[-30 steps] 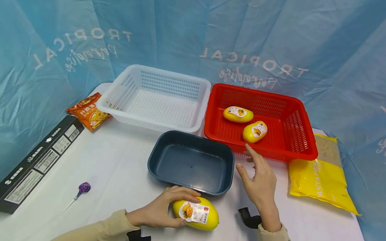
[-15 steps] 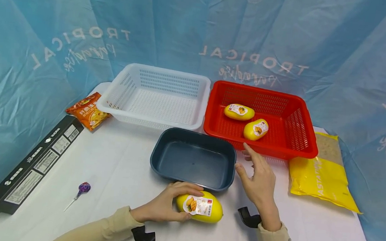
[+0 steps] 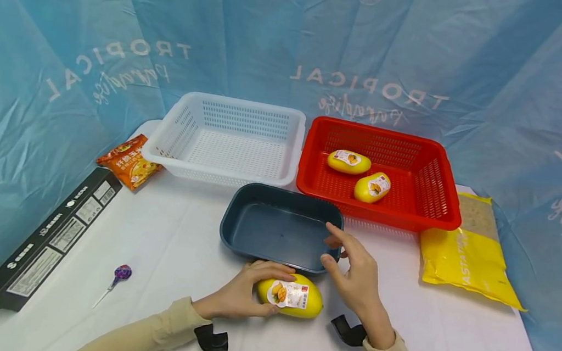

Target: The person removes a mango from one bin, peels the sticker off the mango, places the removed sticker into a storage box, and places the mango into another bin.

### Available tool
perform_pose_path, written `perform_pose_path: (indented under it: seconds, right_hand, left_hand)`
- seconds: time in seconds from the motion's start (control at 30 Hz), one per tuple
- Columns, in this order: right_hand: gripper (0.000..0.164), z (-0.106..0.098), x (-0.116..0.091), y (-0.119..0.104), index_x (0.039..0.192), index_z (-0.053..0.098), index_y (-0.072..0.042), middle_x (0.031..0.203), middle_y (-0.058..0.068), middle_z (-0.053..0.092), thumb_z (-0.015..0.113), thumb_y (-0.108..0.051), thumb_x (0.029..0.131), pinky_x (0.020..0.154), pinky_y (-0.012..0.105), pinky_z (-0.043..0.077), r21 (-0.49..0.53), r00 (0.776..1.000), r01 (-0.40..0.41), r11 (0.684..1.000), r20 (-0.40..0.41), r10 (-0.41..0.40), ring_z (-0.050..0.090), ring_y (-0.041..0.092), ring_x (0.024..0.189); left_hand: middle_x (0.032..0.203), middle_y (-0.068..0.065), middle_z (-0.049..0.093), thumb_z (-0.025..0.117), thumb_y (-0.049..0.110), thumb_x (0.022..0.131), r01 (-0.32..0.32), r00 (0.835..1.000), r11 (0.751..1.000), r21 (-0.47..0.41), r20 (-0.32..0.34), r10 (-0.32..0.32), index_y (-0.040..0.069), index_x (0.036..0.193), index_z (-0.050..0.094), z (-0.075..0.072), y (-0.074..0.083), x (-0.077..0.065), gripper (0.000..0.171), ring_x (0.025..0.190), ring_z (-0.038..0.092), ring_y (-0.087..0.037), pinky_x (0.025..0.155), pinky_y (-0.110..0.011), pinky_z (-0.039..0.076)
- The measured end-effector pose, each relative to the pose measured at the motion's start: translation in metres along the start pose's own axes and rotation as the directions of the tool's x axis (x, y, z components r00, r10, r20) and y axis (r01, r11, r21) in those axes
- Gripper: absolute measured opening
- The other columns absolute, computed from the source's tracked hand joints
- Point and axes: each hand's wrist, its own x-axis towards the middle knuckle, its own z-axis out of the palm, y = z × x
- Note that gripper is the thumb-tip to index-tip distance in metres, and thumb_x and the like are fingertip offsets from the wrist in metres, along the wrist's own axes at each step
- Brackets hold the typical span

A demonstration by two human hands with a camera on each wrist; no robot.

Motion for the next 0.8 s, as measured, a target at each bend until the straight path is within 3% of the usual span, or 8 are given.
perform_pose_path:
  seconds: [0.37, 0.67, 0.8]
  right_hand:
    - [0.034, 0.018, -0.016, -0.019, 0.120, 0.062, 0.000, 0.081, 0.003, 0.064, 0.058, -0.020, 0.093, 0.058, 0.018, 0.049, 0.191, 0.997, 0.027, 0.981, 0.070, -0.041, 0.056, 0.004, 0.070]
    - [0.026, 0.035, -0.035, -0.020, 0.115, 0.065, -0.004, 0.082, 0.000, 0.066, 0.062, -0.011, 0.090, 0.056, 0.015, 0.046, 0.211, 0.994, 0.005, 0.977, 0.105, -0.028, 0.057, 0.002, 0.072]
    - [0.027, 0.041, -0.042, -0.021, 0.113, 0.067, -0.007, 0.083, 0.000, 0.066, 0.066, -0.006, 0.086, 0.054, 0.013, 0.045, 0.187, 0.994, 0.002, 0.982, 0.110, -0.023, 0.057, 0.002, 0.072]
  left_hand:
    - [0.139, 0.015, 0.054, 0.076, 0.024, 0.075, 0.021, 1.000, 1.000, 0.014, -0.020, -0.021, 0.034, 0.129, 0.061, 0.000, -0.005, 0.002, 0.057, 0.124, 0.047, -0.017, 0.094, -0.038, 0.029]
    - [0.135, 0.013, 0.058, 0.078, 0.024, 0.072, 0.017, 0.997, 0.994, 0.110, -0.071, -0.009, 0.032, 0.128, 0.062, -0.005, -0.023, -0.009, 0.058, 0.123, 0.049, -0.016, 0.097, -0.041, 0.031]
    - [0.134, 0.012, 0.060, 0.078, 0.024, 0.072, 0.022, 0.996, 0.994, 0.108, -0.089, -0.013, 0.031, 0.126, 0.063, -0.008, -0.027, -0.014, 0.057, 0.123, 0.050, -0.017, 0.098, -0.042, 0.031]
